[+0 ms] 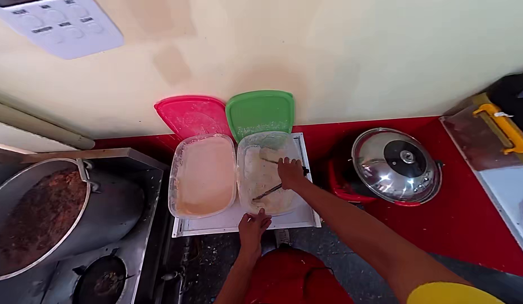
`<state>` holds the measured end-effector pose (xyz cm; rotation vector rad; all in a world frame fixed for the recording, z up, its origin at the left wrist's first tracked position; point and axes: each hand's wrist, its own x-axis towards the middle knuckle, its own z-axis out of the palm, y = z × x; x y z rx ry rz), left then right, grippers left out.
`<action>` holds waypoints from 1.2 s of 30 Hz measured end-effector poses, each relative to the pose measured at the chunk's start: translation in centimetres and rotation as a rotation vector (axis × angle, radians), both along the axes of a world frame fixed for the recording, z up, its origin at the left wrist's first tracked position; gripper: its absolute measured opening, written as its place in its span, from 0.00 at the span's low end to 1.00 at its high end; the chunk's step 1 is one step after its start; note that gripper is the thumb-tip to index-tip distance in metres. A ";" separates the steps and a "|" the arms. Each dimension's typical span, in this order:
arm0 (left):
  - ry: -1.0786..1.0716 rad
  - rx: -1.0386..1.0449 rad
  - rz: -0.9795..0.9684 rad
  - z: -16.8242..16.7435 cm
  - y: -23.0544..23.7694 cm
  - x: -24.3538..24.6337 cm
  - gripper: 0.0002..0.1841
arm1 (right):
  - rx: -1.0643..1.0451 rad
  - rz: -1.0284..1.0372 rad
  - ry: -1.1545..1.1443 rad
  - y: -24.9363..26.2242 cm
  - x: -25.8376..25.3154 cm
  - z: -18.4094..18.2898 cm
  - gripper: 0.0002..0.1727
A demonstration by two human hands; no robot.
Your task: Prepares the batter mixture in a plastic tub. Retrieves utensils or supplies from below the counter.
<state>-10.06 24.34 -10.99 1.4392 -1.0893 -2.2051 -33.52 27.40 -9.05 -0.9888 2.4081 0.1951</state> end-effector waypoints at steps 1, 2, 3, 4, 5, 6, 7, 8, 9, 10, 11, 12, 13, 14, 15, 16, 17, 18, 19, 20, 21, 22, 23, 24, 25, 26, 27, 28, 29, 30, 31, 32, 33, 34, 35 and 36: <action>0.044 -0.056 0.001 1.5 -0.4 0.0 0.16 | 0.022 0.000 -0.033 0.0 0.1 2.2 0.52; 0.078 -0.112 0.002 3.0 -0.8 -0.2 0.16 | 0.028 -0.004 -0.056 0.3 0.4 4.5 0.43; 0.093 -0.160 0.006 4.2 -1.3 -0.5 0.15 | 0.024 -0.011 -0.073 0.7 0.6 6.7 0.37; 0.088 -0.192 0.011 5.0 -1.8 -0.9 0.15 | 0.019 -0.022 -0.083 1.3 0.7 8.5 0.33; 0.067 -0.196 0.008 5.5 -2.0 -1.1 0.14 | 0.017 -0.032 -0.086 1.9 0.7 9.7 0.31; 0.049 -0.191 0.003 6.0 -1.8 -1.2 0.14 | 0.010 -0.035 -0.074 2.7 0.5 10.3 0.29; 0.056 -0.200 -0.004 6.7 -1.6 -1.7 0.14 | -0.004 -0.037 -0.053 3.2 0.1 10.8 0.28; 0.074 -0.221 -0.009 7.1 -1.7 -2.5 0.14 | -0.020 -0.047 -0.039 3.5 -0.6 11.2 0.29; 0.073 -0.229 -0.017 7.2 -1.7 -2.9 0.14 | -0.032 -0.065 -0.038 3.9 -1.0 11.4 0.30; 0.051 -0.215 -0.022 7.0 -1.4 -2.6 0.14 | -0.033 -0.082 -0.044 4.5 -0.8 11.5 0.29; 0.042 -0.202 -0.025 6.9 -1.2 -2.6 0.14 | -0.034 -0.095 -0.046 4.9 -0.7 11.6 0.28; 0.048 -0.200 -0.029 6.9 -1.5 -3.0 0.14 | -0.038 -0.109 -0.036 5.0 -1.1 12.1 0.28; 0.040 -0.198 -0.037 6.6 -1.8 -3.1 0.13 | -0.046 -0.135 -0.036 5.0 -1.4 12.4 0.29; 0.005 -0.178 -0.047 5.8 -1.8 -2.3 0.13 | -0.063 -0.169 -0.052 5.3 -0.9 12.2 0.33; -0.033 -0.149 -0.064 4.8 -1.8 -1.5 0.14 | -0.055 -0.196 -0.058 5.5 -0.3 11.6 0.37; -0.058 -0.135 -0.083 3.7 -2.2 -1.0 0.15 | -0.048 -0.216 -0.047 5.2 -0.1 11.2 0.39; -0.075 -0.143 -0.092 2.7 -2.4 -0.6 0.15 | -0.047 -0.235 -0.034 4.9 0.2 10.7 0.41; -0.085 -0.163 -0.096 1.9 -2.4 -0.1 0.15 | -0.048 -0.247 -0.029 4.5 0.7 10.0 0.43; -0.083 -0.185 -0.104 1.2 -2.4 0.4 0.16 | -0.051 -0.254 -0.025 4.1 1.1 9.0 0.46; -0.079 -0.196 -0.116 0.7 -2.4 0.8 0.16 | -0.053 -0.252 -0.012 3.6 1.7 7.9 0.50; -0.073 -0.192 -0.128 0.3 -2.5 1.2 0.17 | -0.046 -0.242 0.004 3.1 2.2 6.8 0.54; -0.067 -0.171 -0.148 0.0 -2.8 1.6 0.17 | -0.039 -0.224 0.020 2.6 2.7 5.6 0.59; -0.061 -0.137 -0.184 -0.1 -3.1 2.0 0.16 | -0.027 -0.200 0.028 2.2 3.0 4.5 0.63; -0.056 -0.097 -0.239 -0.2 -3.5 2.5 0.16 | -0.014 -0.172 0.032 1.9 3.3 3.4 0.67; -0.055 -0.061 -0.307 -0.3 -3.9 3.1 0.17 | -0.005 -0.152 0.036 1.9 3.5 2.6 0.70; -0.054 -0.035 -0.381 -0.2 -4.3 3.8 0.19 | -0.015 -0.142 0.038 2.0 3.8 2.3 0.71; -0.056 -0.020 -0.448 0.0 -4.7 4.6 0.21 | -0.055 -0.140 0.040 2.5 4.3 2.4 0.71; -0.055 -0.015 -0.502 0.1 -4.9 5.6 0.23 | -0.128 -0.150 0.037 3.3 5.1 2.8 0.68; -0.045 -0.018 -0.546 0.1 -5.2 6.7 0.25 | -0.233 -0.169 0.028 4.4 6.2 3.4 0.63; -0.029 -0.027 -0.580 -0.1 -5.4 7.9 0.25 | -0.373 -0.200 0.022 5.9 7.7 3.7 0.55; -0.012 -0.036 -0.608 -0.4 -5.6 9.4 0.23 | -0.532 -0.241 0.029 7.6 9.6 3.8 0.43; -0.003 -0.040 -0.635 -0.9 -5.8 11.1 0.21 | -0.670 -0.292 0.049 9.5 11.9 3.4 0.31; -0.009 -0.036 -0.657 -1.6 -6.0 13.1 0.18 | -0.764 -0.360 0.060 11.7 14.9 2.7 0.22; -0.026 -0.023 -0.677 -2.5 -6.2 15.3 0.16 | -0.775 -0.457 0.045 14.3 18.1 1.3 0.18; -0.060 -0.001 -0.687 -3.4 -6.3 17.8 0.15 | -0.726 -0.578 0.002 17.2 21.5 -0.5 0.19; -0.110 0.021 -0.686 -4.1 -6.5 20.1 0.15 | -0.655 -0.708 -0.058 20.6 25.3 -2.6 0.21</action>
